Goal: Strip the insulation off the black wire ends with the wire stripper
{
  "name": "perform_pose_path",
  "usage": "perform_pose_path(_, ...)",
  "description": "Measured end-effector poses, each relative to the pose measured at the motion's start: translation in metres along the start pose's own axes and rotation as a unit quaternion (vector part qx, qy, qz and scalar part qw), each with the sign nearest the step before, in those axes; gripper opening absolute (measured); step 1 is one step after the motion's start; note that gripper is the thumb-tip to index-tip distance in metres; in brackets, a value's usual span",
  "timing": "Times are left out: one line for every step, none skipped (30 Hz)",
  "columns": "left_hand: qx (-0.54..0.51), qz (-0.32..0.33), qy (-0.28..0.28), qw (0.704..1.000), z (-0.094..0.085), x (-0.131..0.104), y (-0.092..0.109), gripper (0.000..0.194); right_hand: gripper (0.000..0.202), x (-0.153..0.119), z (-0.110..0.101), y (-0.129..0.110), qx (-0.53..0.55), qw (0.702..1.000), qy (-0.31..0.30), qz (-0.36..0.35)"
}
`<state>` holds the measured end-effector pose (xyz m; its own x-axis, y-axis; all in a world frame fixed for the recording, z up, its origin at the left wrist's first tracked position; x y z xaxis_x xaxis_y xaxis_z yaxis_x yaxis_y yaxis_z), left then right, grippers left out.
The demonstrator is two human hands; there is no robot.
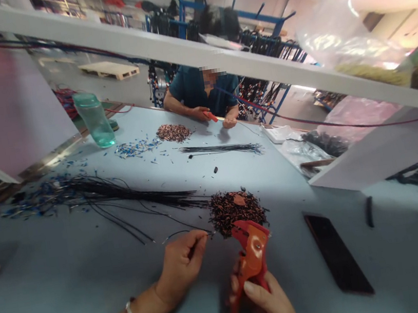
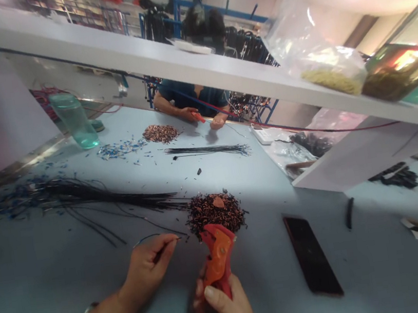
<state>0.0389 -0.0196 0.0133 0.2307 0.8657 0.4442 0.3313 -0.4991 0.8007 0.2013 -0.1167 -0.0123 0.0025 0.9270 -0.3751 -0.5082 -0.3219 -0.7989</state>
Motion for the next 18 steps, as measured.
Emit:
perform_pose_path(0.002,-0.004,-0.005,1.0,0.001,0.0,0.0,0.018,0.051,0.0,0.0,0.001,0.002,1.0,-0.003,0.009)
perform_pose_path(0.004,-0.007,-0.008,1.0,0.001,0.0,0.0,0.018,0.051,0.0,0.001,0.001,0.002,1.0,-0.011,0.016)
perform_pose_path(0.003,-0.01,-0.01,1.0,0.002,0.0,0.0,0.019,0.051,0.0,0.002,0.002,0.002,1.0,-0.02,0.022)
perform_pose_path(0.0,-0.012,-0.013,1.0,0.002,0.0,0.0,0.02,0.05,0.0,0.003,0.002,0.003,0.999,-0.028,0.025)
perform_pose_path(-0.006,-0.016,-0.018,1.0,0.003,0.0,-0.001,0.02,0.051,0.0,0.004,0.002,0.002,0.999,-0.034,0.023)
perform_pose_path(-0.013,-0.022,-0.026,0.999,0.003,0.0,-0.001,0.021,0.051,0.0,0.004,0.002,0.0,0.999,-0.039,0.02)
perform_pose_path(-0.018,-0.031,-0.034,0.999,0.004,0.0,-0.002,0.022,0.051,0.0,0.005,0.001,-0.002,0.999,-0.042,0.017)
perform_pose_path(-0.023,-0.041,-0.043,0.998,0.005,0.0,-0.002,0.023,0.051,0.0,0.006,0.0,-0.005,0.999,-0.044,0.017)
perform_pose_path(-0.027,-0.053,-0.052,0.997,0.005,0.0,-0.002,0.024,0.051,0.0,0.006,0.0,-0.009,0.999,-0.048,0.019)
perform_pose_path(-0.03,-0.066,-0.062,0.995,0.005,0.0,-0.003,0.025,0.051,0.0,0.006,-0.001,-0.012,0.998,-0.052,0.024)
perform_pose_path(-0.033,-0.077,-0.07,0.994,0.005,0.001,-0.003,0.026,0.05,0.001,0.006,-0.001,-0.018,0.998,-0.058,0.026)
perform_pose_path(-0.037,-0.087,-0.077,0.993,0.005,0.001,-0.003,0.027,0.051,0.001,0.005,-0.002,-0.026,0.997,-0.065,0.026)
perform_pose_path(-0.042,-0.094,-0.084,0.991,0.005,0.002,-0.003,0.028,0.053,0.001,0.004,-0.002,-0.04,0.996,-0.072,0.021)
perform_pose_path(-0.048,-0.102,-0.09,0.99,0.005,0.003,-0.003,0.029,0.056,0.0,0.002,-0.003,-0.063,0.995,-0.078,0.008)
perform_pose_path(-0.056,-0.11,-0.097,0.988,0.004,0.003,-0.004,0.029,0.056,0.0,0.0,-0.005,-0.101,0.992,-0.076,-0.017)
perform_pose_path(-0.065,-0.119,-0.104,0.985,0.004,0.004,-0.004,0.03,0.053,0.0,-0.003,-0.008,-0.157,0.984,-0.062,-0.053)
perform_pose_path(-0.076,-0.128,-0.11,0.983,0.004,0.005,-0.004,0.03,0.047,-0.001,-0.005,-0.012,-0.228,0.968,-0.038,-0.101)
perform_pose_path(-0.087,-0.136,-0.116,0.98,0.004,0.005,-0.005,0.03,0.039,-0.002,-0.007,-0.017,-0.306,0.938,-0.008,-0.162)
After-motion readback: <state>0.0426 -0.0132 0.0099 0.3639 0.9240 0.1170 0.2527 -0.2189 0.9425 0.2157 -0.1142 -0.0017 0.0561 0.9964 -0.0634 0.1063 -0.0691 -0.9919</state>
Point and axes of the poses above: each hand's wrist, its own x-axis towards the middle knuckle, its own z-axis out of the palm, y = z × x, the point moved 3 cm from there along x, towards the middle knuckle, and after that the axes turned 3 degrees about -x, right-handed, at the moved point
